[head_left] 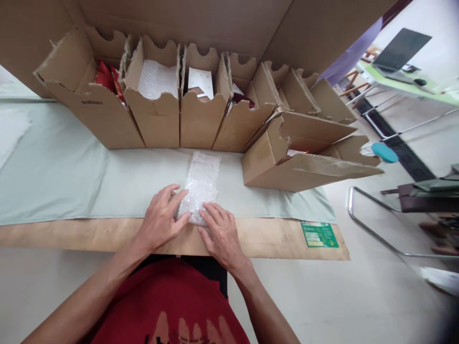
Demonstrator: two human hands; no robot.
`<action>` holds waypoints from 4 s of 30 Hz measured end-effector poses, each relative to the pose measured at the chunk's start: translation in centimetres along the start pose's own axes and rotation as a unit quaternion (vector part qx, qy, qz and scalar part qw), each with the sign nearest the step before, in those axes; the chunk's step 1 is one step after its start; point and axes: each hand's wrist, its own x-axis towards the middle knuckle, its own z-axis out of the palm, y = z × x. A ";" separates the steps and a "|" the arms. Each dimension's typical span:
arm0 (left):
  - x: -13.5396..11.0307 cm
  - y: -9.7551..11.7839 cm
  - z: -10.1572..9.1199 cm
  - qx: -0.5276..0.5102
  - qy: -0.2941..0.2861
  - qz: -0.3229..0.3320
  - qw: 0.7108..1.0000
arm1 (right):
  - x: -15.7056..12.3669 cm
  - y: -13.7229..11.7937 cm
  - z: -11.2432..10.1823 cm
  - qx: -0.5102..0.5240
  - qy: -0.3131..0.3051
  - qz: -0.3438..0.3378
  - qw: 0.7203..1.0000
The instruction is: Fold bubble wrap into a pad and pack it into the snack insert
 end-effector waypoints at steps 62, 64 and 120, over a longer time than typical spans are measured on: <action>-2.5 3.6 -2.3 -0.436 -0.058 -0.313 0.842 | 1.9 -1.2 -4.4 0.468 -0.059 0.152 0.869; -2.5 3.7 -2.1 -0.390 -0.078 -0.284 0.872 | 1.3 -1.7 -4.8 0.408 -0.062 0.166 0.896; 15.1 13.3 4.1 -0.173 0.179 0.210 0.945 | 9.4 19.5 -27.4 -0.360 -0.148 0.264 0.882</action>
